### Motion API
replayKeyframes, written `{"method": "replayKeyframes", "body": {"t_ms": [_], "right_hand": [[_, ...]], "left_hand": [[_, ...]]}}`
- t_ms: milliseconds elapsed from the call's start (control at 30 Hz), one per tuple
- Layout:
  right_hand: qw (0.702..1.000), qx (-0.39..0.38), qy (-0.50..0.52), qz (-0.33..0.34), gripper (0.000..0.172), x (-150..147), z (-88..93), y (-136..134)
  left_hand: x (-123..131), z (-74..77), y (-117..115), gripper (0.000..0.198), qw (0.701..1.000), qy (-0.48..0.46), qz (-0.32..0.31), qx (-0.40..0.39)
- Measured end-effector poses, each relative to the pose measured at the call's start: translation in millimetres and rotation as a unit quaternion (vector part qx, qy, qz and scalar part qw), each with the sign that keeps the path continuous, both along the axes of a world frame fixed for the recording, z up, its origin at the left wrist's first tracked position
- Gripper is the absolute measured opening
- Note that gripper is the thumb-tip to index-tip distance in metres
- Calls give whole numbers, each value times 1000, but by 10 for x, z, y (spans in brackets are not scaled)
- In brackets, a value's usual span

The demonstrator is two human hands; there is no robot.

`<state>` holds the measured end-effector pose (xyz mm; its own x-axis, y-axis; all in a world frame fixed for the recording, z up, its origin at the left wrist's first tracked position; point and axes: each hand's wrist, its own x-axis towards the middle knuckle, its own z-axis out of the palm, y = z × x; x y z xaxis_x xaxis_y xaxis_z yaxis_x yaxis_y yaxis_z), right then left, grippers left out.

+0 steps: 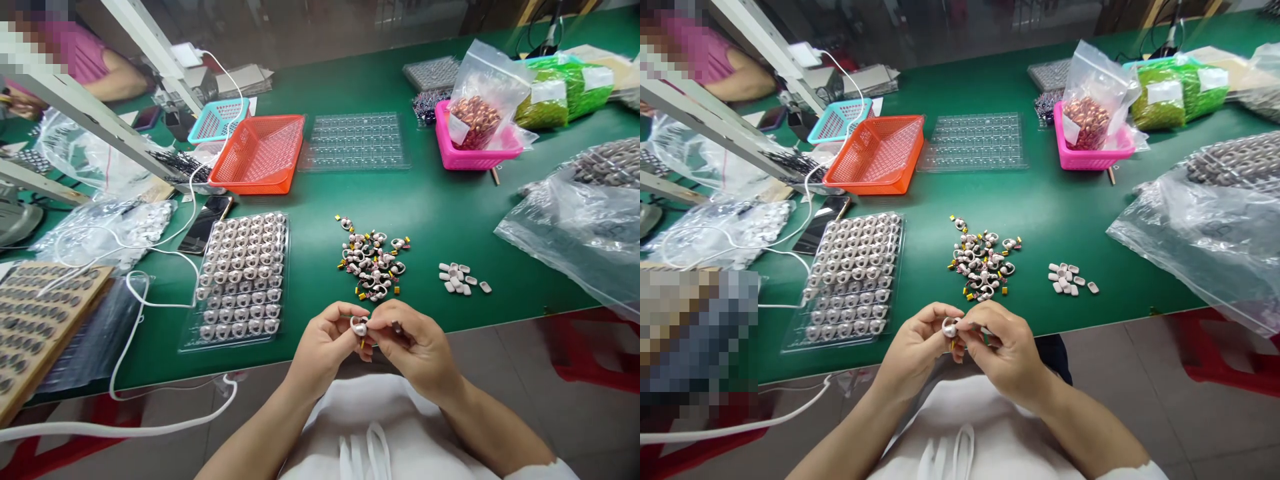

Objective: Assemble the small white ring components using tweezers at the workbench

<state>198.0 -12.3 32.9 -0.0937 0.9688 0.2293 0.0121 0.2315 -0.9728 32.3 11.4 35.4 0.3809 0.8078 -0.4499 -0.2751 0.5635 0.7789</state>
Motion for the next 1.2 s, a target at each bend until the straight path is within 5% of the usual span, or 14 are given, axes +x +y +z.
{"method": "replayKeyframes", "body": {"t_ms": [200,700,1200], "right_hand": [[993,62,-74,62,28,116,8,49],[994,-57,-88,15,16,-32,17,48],[986,-34,-126,103,26,73,27,118]], "left_hand": [[-25,86,50,36,997,-7,-31,-66],[-70,79,61,27,997,76,-6,14],[-98,101,95,26,995,70,-61,-22]]}}
